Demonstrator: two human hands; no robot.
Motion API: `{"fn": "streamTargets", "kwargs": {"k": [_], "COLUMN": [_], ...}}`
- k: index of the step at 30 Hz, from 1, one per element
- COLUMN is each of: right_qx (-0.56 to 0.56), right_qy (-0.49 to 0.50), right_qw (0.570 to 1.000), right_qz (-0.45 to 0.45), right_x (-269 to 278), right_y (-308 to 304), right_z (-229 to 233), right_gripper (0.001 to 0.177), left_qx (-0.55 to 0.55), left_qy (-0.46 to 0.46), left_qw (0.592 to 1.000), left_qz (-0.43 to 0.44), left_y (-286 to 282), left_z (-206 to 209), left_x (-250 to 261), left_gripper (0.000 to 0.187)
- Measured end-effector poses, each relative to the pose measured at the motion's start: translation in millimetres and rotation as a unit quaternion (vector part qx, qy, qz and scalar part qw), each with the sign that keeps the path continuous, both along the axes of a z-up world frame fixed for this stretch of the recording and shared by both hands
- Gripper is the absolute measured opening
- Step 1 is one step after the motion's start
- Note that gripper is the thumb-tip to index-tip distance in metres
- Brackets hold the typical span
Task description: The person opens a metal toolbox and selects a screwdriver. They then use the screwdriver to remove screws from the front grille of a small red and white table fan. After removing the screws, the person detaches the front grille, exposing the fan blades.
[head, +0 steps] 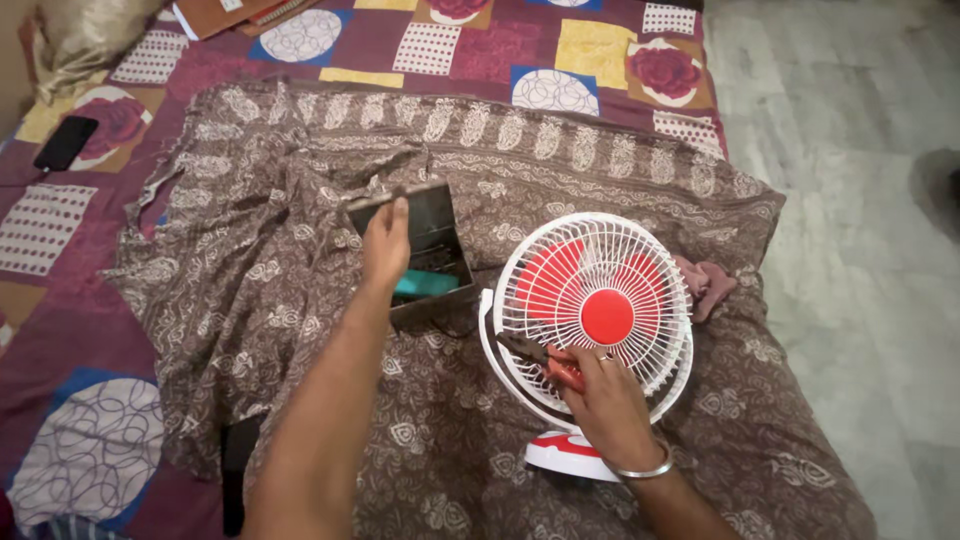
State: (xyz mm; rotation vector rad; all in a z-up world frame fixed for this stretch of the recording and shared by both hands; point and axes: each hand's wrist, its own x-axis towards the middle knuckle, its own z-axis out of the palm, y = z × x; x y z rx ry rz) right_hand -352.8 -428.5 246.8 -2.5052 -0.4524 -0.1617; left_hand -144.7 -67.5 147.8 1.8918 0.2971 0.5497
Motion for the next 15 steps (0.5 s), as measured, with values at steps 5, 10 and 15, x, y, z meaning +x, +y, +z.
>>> {"fn": "streamTargets", "kwargs": {"k": [5,10,15], "right_qx": [-0.025,-0.026,-0.053], "right_qy": [0.003,-0.013,-0.006], "right_qw": [1.0,1.0,0.999], "right_qz": [-0.011,-0.004,-0.003], "right_x": [2,3,4], "right_y": [-2,0,4], "right_z": [-9,-11,-9], "right_gripper": [0.048,0.045,0.046], "left_qx": [0.286,0.431,0.462], "left_qy": [-0.064,0.207,0.27], "left_qw": [0.954,0.85,0.82], "left_qz": [-0.055,-0.222,-0.201], "left_y": [22,31,23], "left_z": [-13,-17,-21], "left_x": [-12,-45,-46], "left_gripper": [0.046,0.051,0.067]}}
